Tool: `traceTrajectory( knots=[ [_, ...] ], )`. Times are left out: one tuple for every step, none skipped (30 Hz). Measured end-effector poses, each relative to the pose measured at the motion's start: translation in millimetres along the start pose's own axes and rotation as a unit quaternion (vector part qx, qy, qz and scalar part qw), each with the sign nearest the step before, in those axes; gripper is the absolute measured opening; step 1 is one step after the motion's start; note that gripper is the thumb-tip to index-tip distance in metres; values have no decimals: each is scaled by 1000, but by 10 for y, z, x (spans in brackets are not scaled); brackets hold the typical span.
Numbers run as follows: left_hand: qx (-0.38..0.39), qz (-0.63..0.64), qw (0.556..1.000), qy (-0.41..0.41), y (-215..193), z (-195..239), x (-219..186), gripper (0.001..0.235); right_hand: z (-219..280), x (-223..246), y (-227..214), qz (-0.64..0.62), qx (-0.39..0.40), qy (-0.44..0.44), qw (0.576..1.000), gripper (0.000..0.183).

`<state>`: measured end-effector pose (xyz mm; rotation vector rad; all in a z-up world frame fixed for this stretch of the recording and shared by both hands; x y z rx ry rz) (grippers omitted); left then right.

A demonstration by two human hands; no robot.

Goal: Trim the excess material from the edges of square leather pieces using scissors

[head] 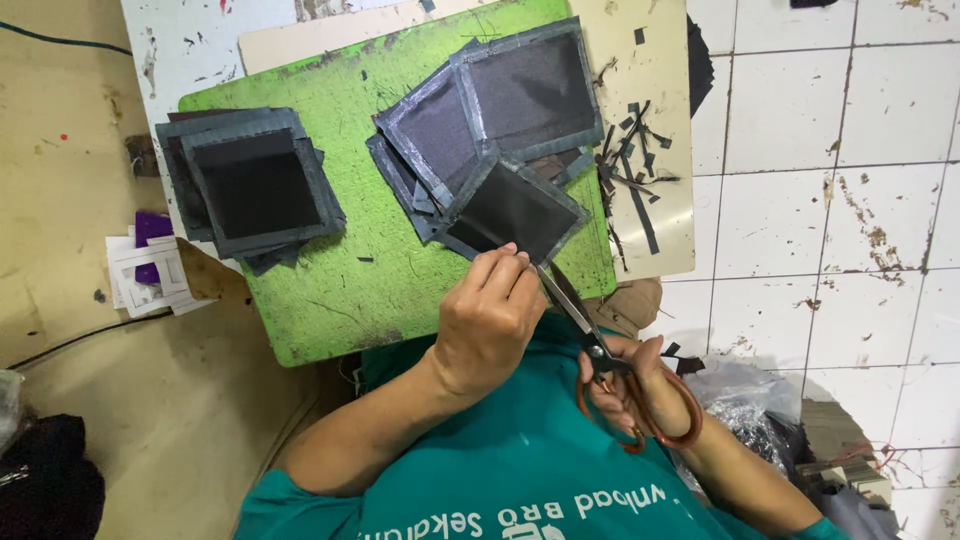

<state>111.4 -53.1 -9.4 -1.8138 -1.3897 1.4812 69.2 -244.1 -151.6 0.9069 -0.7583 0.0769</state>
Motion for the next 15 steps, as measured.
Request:
traceTrajectory(
  knots=[
    [0,-1,1000,0,-14,-12,-7,3,-9,24,26,0,0,0,1000,100],
    [-3,4,1000,-2,-32,-29,-11,4,-28,72,53,36,13,-12,999,98],
    [-7,9,1000,-3,-49,-45,-14,5,-46,118,82,73,26,-23,997,96],
    [-7,10,1000,-3,-57,-52,-20,5,-60,163,126,73,26,-23,997,96],
    [-7,10,1000,-5,-62,-59,-22,6,-75,207,163,94,27,-23,995,97],
    [-5,10,1000,-6,-67,-66,-24,6,-88,246,201,113,27,-23,993,99],
    [-5,11,1000,-6,-115,-87,-44,6,-78,331,218,113,26,-23,993,99],
    [7,24,1000,-5,-147,-114,-66,9,-49,346,283,70,48,17,996,91],
    [19,38,999,-5,-178,-141,-89,14,-12,368,351,27,68,58,996,84],
    [20,39,999,-4,-179,-149,-100,14,-9,358,317,27,67,57,996,84],
    [6,39,999,-7,-205,-160,-102,17,3,325,287,9,62,71,995,86],
    [-9,38,999,-11,-234,-170,-101,21,12,292,260,-10,59,86,995,88],
    [-8,38,999,-11,-236,-169,-93,21,16,288,223,-10,59,86,995,88],
    [7,48,999,-10,-220,-164,-86,17,36,240,191,-23,56,112,992,91],
    [21,57,998,-9,-205,-159,-78,13,58,193,160,-36,53,139,988,95]
  ],
)
Point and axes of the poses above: each hand's wrist, its own z-axis away from the middle knuckle, its own y-axis out of the palm, x = y × z, the point moved 9 cm from there along -z, towards the middle knuckle, and after that the axes turned 15 degrees about -y, right-handed, at the moved point
